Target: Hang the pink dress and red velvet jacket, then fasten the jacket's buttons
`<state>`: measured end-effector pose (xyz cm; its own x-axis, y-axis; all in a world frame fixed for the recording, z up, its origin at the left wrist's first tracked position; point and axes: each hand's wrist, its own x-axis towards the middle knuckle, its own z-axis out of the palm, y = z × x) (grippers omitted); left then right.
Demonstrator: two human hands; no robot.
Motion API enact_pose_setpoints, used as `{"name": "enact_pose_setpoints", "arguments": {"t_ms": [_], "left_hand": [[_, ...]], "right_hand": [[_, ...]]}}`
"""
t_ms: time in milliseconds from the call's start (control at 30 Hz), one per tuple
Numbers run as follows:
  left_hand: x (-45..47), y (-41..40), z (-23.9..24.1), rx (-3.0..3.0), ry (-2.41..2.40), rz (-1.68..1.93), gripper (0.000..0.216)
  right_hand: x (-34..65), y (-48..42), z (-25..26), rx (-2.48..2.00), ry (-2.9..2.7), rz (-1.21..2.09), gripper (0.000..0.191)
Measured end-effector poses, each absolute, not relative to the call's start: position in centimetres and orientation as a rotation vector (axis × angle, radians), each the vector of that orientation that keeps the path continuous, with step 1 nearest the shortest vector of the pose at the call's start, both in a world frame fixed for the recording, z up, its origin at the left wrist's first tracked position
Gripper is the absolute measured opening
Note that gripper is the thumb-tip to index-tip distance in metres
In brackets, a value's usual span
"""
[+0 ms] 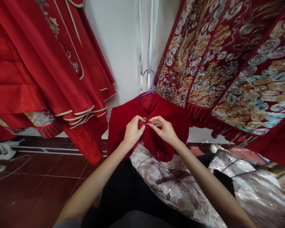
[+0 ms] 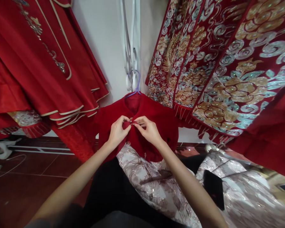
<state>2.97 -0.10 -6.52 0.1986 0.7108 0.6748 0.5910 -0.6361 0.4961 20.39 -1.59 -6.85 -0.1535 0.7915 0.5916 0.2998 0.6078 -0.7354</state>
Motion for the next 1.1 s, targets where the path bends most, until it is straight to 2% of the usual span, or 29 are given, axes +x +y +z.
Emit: {"name": "enact_pose_setpoints", "arguments": {"t_ms": [267, 533, 733, 1100], "left_hand": [[3.0, -0.2, -7.1, 2.130, 1.313, 1.405, 0.014], [2.7, 0.2, -6.6, 2.151, 1.213, 1.341, 0.019], [2.8, -0.1, -6.0, 2.347, 1.168, 1.321, 0.015], [2.9, -0.8, -4.8, 2.431, 1.130, 1.191, 0.007]], "right_hand": [[19.8, -1.9, -6.8, -0.934, -1.663, 0.532, 0.019], [20.0, -1.8, -6.3, -0.960, -1.727, 0.489, 0.017], [19.9, -1.7, -6.1, -0.990, -1.769, 0.352, 0.015], [20.7, -0.7, -6.2, -0.943, -1.704, 0.563, 0.022]]}}
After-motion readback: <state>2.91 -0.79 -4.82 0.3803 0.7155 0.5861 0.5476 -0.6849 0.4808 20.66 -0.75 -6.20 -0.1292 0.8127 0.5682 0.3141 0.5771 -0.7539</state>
